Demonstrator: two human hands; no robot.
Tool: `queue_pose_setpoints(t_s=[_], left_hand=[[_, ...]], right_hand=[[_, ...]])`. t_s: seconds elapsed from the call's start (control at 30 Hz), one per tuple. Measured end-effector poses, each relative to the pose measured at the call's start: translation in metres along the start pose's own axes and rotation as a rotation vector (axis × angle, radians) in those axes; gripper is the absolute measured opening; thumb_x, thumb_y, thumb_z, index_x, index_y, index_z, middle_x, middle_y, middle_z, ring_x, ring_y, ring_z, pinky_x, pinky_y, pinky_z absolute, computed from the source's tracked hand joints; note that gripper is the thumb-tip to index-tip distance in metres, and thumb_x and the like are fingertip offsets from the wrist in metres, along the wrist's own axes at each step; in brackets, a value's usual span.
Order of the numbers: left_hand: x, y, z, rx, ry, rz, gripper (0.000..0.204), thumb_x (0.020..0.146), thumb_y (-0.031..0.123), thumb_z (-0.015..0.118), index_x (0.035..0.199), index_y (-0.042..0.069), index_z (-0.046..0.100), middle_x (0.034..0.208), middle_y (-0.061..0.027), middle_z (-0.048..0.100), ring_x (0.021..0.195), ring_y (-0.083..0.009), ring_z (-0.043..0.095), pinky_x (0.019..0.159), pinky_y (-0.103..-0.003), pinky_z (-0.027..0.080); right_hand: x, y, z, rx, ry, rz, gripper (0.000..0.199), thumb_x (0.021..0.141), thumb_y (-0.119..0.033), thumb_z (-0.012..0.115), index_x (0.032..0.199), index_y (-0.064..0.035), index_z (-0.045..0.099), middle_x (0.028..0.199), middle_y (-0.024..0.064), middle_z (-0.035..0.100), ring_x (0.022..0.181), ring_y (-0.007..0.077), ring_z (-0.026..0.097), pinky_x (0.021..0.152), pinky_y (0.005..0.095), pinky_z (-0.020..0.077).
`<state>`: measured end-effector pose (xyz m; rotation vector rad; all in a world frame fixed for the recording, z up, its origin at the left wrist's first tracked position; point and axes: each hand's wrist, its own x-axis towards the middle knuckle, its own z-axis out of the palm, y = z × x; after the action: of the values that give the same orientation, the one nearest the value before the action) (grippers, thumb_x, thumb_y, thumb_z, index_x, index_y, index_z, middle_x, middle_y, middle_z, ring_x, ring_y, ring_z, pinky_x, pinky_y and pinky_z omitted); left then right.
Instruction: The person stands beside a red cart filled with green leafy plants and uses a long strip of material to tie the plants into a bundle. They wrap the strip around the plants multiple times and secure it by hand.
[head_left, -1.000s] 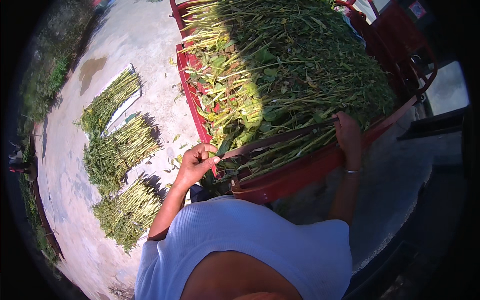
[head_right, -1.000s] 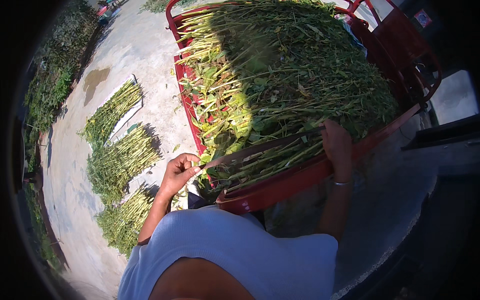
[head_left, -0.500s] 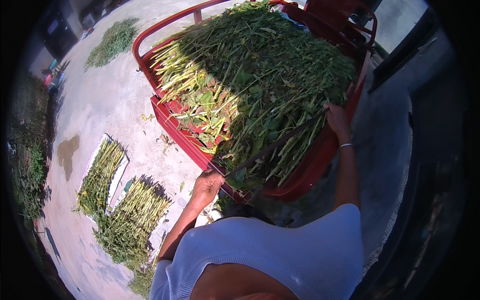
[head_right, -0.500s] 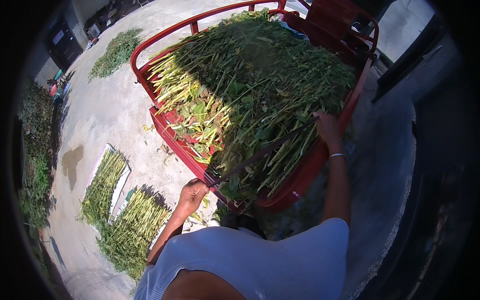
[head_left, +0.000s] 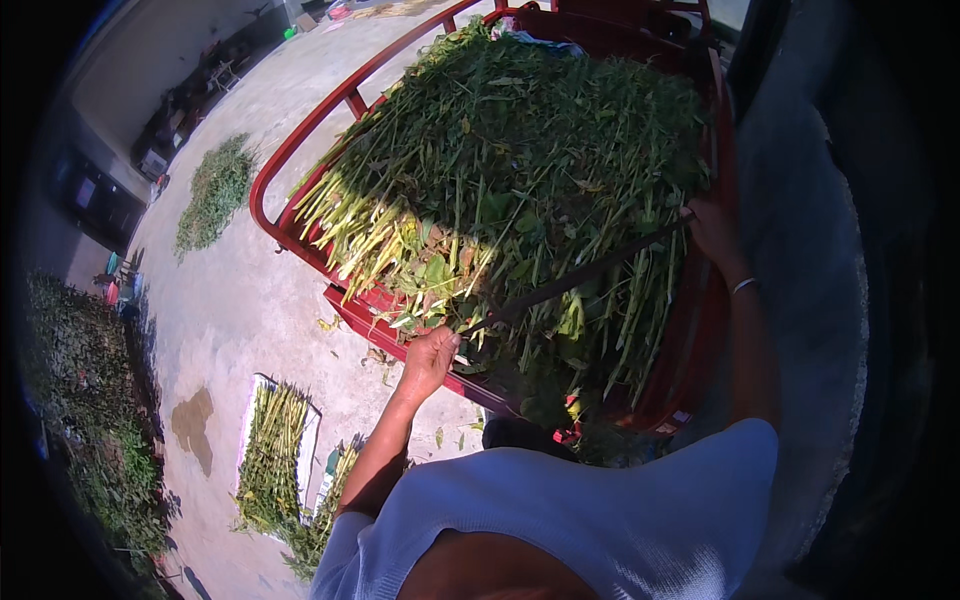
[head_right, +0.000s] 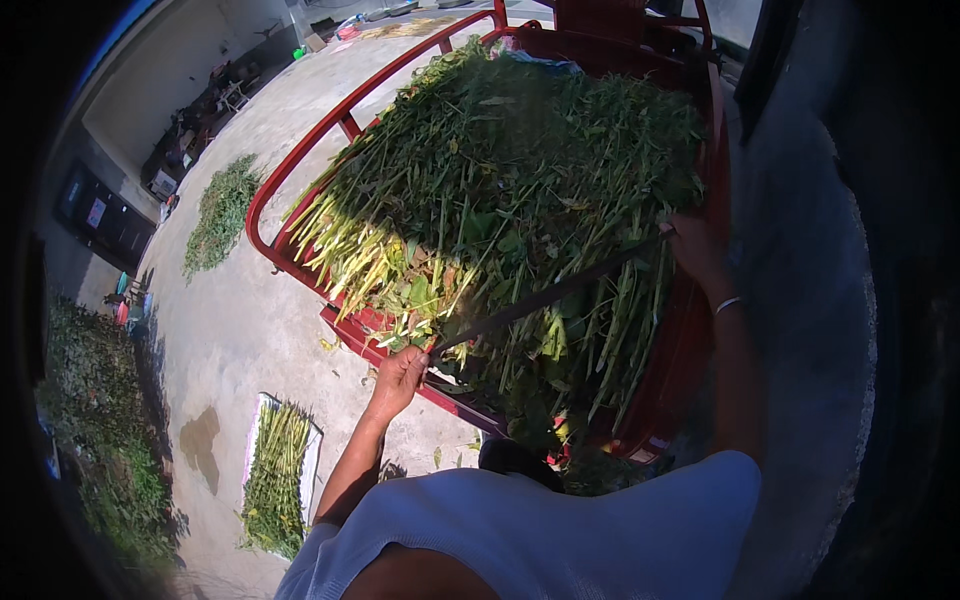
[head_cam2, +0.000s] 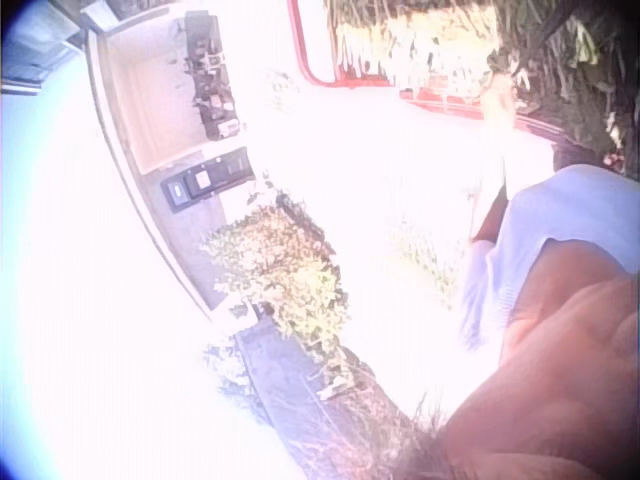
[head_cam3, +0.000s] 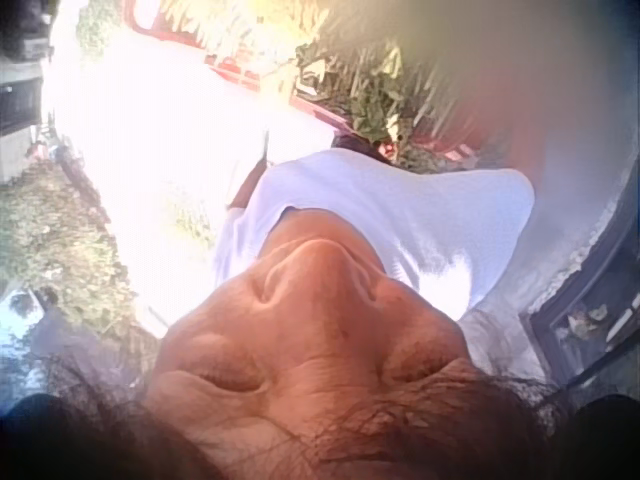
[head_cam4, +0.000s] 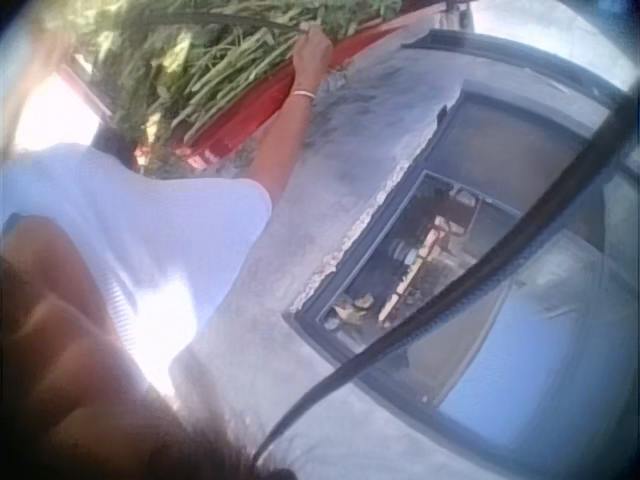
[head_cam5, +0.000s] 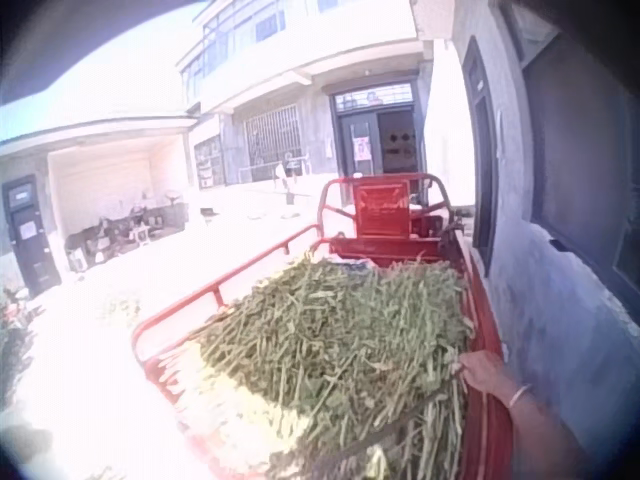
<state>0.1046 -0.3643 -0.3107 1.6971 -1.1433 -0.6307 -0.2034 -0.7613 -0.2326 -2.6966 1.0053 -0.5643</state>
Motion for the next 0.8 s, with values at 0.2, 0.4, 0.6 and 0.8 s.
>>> queue_pose_setpoints(t_s=[0.2,0.4,0.6,0.8], left_hand=[[0.087,-0.017,-0.046,0.026,-0.134,0.005,0.032,0.094,0.021,0.048,0.067,0.003,0.046,0.053,0.0005,0.042,0.046,-0.0075,0.040,0.044,-0.024,0.035],[0.153,-0.042,-0.075,0.087,-0.241,0.033,0.026,0.092,0.019,0.051,0.072,0.001,0.051,0.054,-0.0036,0.044,0.048,-0.0107,0.044,0.047,-0.027,0.037],[0.219,-0.030,-0.099,0.158,-0.265,0.093,0.019,0.088,0.015,0.054,0.076,0.001,0.058,0.057,-0.0064,0.051,0.050,-0.0122,0.049,0.047,-0.029,0.039],[0.311,-0.078,-0.131,-0.001,-0.258,0.138,0.022,0.086,0.021,0.058,0.076,0.002,0.058,0.058,-0.0072,0.053,0.051,-0.0123,0.052,0.048,-0.031,0.040]], right_hand=[[-0.005,-0.007,-0.008,-0.132,-0.065,0.049,0.018,0.074,-0.017,0.063,0.082,-0.0029,0.055,0.076,0.0191,0.057,0.077,0.0375,0.057,0.066,0.0444,0.0441],[-0.003,-0.012,-0.007,-0.256,-0.113,0.072,0.018,0.075,-0.018,0.062,0.082,-0.0036,0.056,0.079,0.0173,0.057,0.080,0.0363,0.056,0.068,0.0456,0.0449],[0.003,-0.020,0.008,-0.353,-0.039,0.053,0.014,0.077,-0.013,0.060,0.080,-0.0008,0.055,0.079,0.0191,0.056,0.073,0.0382,0.055,0.065,0.0468,0.0438],[0.010,-0.037,0.050,-0.192,-0.036,0.218,0.018,0.083,-0.015,0.057,0.074,0.0009,0.056,0.066,0.0201,0.052,0.064,0.0374,0.054,0.059,0.0456,0.0419]])
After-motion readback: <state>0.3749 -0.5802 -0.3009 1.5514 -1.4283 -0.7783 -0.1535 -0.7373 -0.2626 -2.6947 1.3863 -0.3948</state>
